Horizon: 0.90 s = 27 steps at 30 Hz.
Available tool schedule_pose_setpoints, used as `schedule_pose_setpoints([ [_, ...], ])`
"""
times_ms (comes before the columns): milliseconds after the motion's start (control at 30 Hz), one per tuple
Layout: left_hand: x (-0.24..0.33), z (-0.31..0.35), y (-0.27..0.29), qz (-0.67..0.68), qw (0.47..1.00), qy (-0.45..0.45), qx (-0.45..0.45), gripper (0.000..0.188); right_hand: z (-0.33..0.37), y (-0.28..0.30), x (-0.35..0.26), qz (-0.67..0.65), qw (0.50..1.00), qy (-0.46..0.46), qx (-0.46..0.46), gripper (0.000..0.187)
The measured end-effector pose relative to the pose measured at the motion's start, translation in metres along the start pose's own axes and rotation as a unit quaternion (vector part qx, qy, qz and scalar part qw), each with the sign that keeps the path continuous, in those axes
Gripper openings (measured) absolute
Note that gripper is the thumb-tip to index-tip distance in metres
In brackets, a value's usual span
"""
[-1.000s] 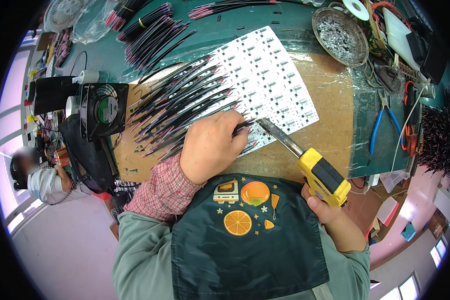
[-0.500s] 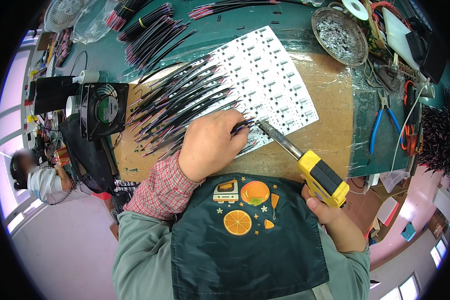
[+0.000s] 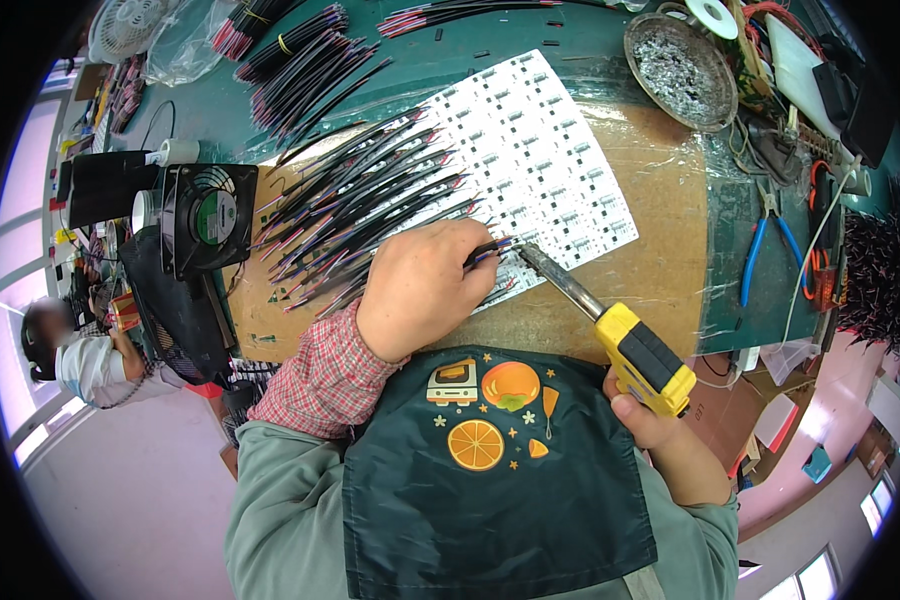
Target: The person solders multiple wire bundles onto a circuit board assembly using a soldering iron.
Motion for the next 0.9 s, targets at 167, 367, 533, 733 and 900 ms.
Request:
schedule_pose_setpoints([
  [167, -0.001, 0.000, 0.000, -0.006, 1.000, 0.010, -0.011, 0.013, 0.003, 0.000, -0.002, 0.005, 0.999, -0.013, 0.029, 0.025],
  [367, 0.001, 0.001, 0.001, -0.009, 1.000, 0.008, -0.013, 0.014, 0.001, 0.000, -0.005, -0.004, 1.000, 0.012, 0.020, 0.018],
  [533, 0.004, 0.002, 0.010, 0.106, 0.992, 0.043, -0.057, 0.016, 0.004, 0.003, -0.002, -0.005, 1.000, 0.003, 0.018, 0.017],
  [733, 0.011, 0.010, 0.027, 0.043, 0.995, -0.073, 0.059, 0.012, 0.005, 0.003, -0.002, -0.004, 1.000, 0.010, 0.019, 0.018],
  [900, 0.031, 0.025, 0.059, 0.015, 0.969, -0.159, 0.189, 0.013, 0.008, 0.004, -0.002, 0.014, 1.000, 0.014, 0.020, 0.019],
])
Point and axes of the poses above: each hand's wrist, its own z-axis away from the middle knuckle, its own y-axis out of the back of the hand, x = y × z, the point moved 5 cm from there along -z, towards the middle knuckle, and after that the axes turned 6 degrees about -x, right-handed, at the moved point
